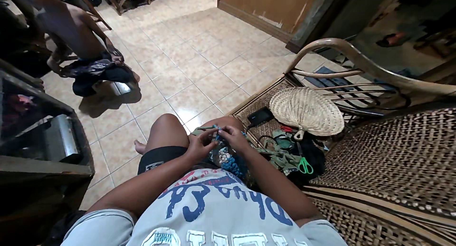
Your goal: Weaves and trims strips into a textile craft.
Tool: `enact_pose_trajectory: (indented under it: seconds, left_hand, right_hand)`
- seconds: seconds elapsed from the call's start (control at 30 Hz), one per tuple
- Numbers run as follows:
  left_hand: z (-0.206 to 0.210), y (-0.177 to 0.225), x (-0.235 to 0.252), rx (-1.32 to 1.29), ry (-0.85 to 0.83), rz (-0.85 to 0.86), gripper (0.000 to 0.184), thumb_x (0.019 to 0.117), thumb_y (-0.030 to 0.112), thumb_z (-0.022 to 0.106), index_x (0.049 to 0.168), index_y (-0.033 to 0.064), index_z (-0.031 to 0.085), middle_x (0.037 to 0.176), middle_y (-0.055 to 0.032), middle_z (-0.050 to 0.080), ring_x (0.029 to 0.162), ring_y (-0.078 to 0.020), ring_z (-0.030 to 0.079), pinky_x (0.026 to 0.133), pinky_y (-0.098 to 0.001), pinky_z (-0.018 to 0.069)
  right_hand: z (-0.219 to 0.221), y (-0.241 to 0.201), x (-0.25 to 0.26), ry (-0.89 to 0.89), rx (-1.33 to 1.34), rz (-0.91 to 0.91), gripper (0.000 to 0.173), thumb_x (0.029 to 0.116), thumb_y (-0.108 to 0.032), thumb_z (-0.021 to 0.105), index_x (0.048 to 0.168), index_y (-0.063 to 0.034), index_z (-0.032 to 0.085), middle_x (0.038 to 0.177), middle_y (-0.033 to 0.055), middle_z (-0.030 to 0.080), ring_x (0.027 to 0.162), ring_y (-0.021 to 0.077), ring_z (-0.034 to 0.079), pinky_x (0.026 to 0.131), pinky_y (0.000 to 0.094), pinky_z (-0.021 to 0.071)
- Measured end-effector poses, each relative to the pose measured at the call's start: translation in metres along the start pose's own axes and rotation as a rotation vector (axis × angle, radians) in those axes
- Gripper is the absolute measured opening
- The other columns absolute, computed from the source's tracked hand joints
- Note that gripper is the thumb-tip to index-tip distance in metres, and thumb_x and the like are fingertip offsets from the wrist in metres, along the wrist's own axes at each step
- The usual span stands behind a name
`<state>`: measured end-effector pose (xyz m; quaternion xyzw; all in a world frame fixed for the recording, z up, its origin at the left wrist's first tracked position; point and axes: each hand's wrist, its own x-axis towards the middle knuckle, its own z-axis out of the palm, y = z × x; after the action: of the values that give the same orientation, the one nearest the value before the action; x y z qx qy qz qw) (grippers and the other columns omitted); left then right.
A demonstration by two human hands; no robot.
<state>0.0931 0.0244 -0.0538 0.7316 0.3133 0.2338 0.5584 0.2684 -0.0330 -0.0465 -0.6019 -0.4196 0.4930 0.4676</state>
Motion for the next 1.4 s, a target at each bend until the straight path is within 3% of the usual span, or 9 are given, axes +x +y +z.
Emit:
enact_pose_trajectory:
  seconds: [0.1, 0.23, 0.37, 0.53, 0.73, 0.8, 0.97, 1.2, 1.4]
  left_hand:
    - [0.0, -0.001, 0.0, -0.029, -0.022, 0.019, 0.046, 0.0981, 0.008, 0.065, 0.142, -0.0002, 0.053, 0.115, -0.0124, 0.069, 0.089, -0.0071, 0.067, 0.087, -0.0259, 0.056]
    - [-0.001, -0.002, -0.003, -0.069, -0.01, -0.009, 0.049, 0.0999, 0.007, 0.061, 0.146, -0.0005, 0.049, 0.117, -0.0133, 0.067, 0.089, -0.0068, 0.067, 0.087, -0.0256, 0.0556]
    - [-0.002, -0.001, -0.003, -0.035, 0.003, -0.011, 0.049, 0.1003, 0.008, 0.061, 0.147, 0.0002, 0.048, 0.124, -0.0146, 0.064, 0.093, -0.0092, 0.067, 0.088, -0.0266, 0.0555]
    - [0.004, -0.001, -0.003, 0.043, 0.033, 0.028, 0.062, 0.0893, 0.01, 0.076, 0.144, -0.0026, 0.05, 0.107, -0.0136, 0.07, 0.086, -0.0084, 0.068, 0.083, -0.0262, 0.0573]
    - [0.001, -0.001, -0.003, 0.087, 0.034, 0.008, 0.051, 0.0933, 0.009, 0.069, 0.141, 0.0003, 0.055, 0.104, -0.0115, 0.071, 0.084, -0.0082, 0.066, 0.083, -0.0269, 0.0558]
    - [0.001, -0.002, -0.003, 0.072, 0.032, 0.024, 0.048, 0.0942, 0.008, 0.067, 0.14, 0.0002, 0.057, 0.104, -0.0111, 0.07, 0.083, -0.0067, 0.065, 0.081, -0.0252, 0.0555]
    - [0.001, -0.004, -0.004, 0.059, -0.014, 0.075, 0.051, 0.0976, 0.008, 0.063, 0.146, -0.0007, 0.05, 0.104, -0.0124, 0.071, 0.087, -0.0075, 0.067, 0.086, -0.0264, 0.0556]
    - [0.001, -0.003, -0.005, 0.086, -0.005, 0.1, 0.057, 0.0964, 0.01, 0.067, 0.148, -0.001, 0.046, 0.113, -0.0156, 0.07, 0.091, -0.0101, 0.07, 0.088, -0.0277, 0.0571]
    - [-0.006, 0.002, -0.004, -0.022, 0.055, -0.016, 0.045, 0.0999, 0.009, 0.062, 0.143, 0.0012, 0.053, 0.117, -0.0142, 0.068, 0.092, -0.0119, 0.069, 0.088, -0.031, 0.0569]
  right_hand:
    - [0.0, 0.003, -0.001, 0.022, -0.048, -0.014, 0.02, 0.1075, -0.017, 0.053, 0.105, 0.0006, 0.062, 0.087, 0.0057, 0.062, 0.076, 0.0091, 0.059, 0.075, 0.0293, 0.052]
    - [-0.009, 0.0, -0.003, -0.115, -0.087, 0.025, 0.036, 0.1105, -0.028, 0.045, 0.106, 0.0011, 0.066, 0.086, 0.0044, 0.063, 0.076, 0.0072, 0.058, 0.075, 0.0284, 0.0516]
    - [-0.019, 0.0, -0.006, -0.232, -0.125, -0.018, 0.017, 0.1021, -0.013, 0.062, 0.109, 0.0021, 0.065, 0.094, 0.0048, 0.066, 0.082, 0.0053, 0.062, 0.08, 0.0259, 0.0535]
    - [-0.016, 0.001, -0.007, -0.199, -0.103, -0.027, 0.013, 0.1004, -0.01, 0.063, 0.105, 0.0016, 0.065, 0.091, 0.0036, 0.065, 0.081, 0.0052, 0.061, 0.08, 0.0255, 0.0532]
    - [-0.01, 0.008, -0.006, -0.097, -0.177, -0.093, 0.007, 0.0976, -0.004, 0.061, 0.096, 0.0024, 0.064, 0.084, 0.0045, 0.063, 0.075, 0.0071, 0.059, 0.075, 0.0272, 0.0516]
    - [-0.009, 0.009, -0.006, -0.091, -0.179, -0.103, 0.008, 0.0976, -0.005, 0.062, 0.095, 0.0024, 0.064, 0.084, 0.005, 0.063, 0.075, 0.0073, 0.059, 0.074, 0.0272, 0.0516]
    - [-0.012, 0.002, -0.008, -0.168, -0.07, 0.003, 0.016, 0.102, -0.012, 0.062, 0.11, 0.0017, 0.064, 0.095, 0.0049, 0.065, 0.084, 0.006, 0.062, 0.08, 0.0262, 0.0534]
    - [-0.006, 0.0, -0.008, -0.062, 0.014, 0.043, 0.016, 0.102, -0.017, 0.063, 0.097, -0.0017, 0.064, 0.082, 0.0013, 0.062, 0.073, 0.0054, 0.059, 0.073, 0.0248, 0.0513]
    - [-0.005, 0.005, -0.009, -0.05, -0.027, 0.001, 0.017, 0.1034, -0.016, 0.061, 0.103, 0.0007, 0.063, 0.085, 0.0038, 0.061, 0.073, 0.0067, 0.058, 0.071, 0.0254, 0.0515]
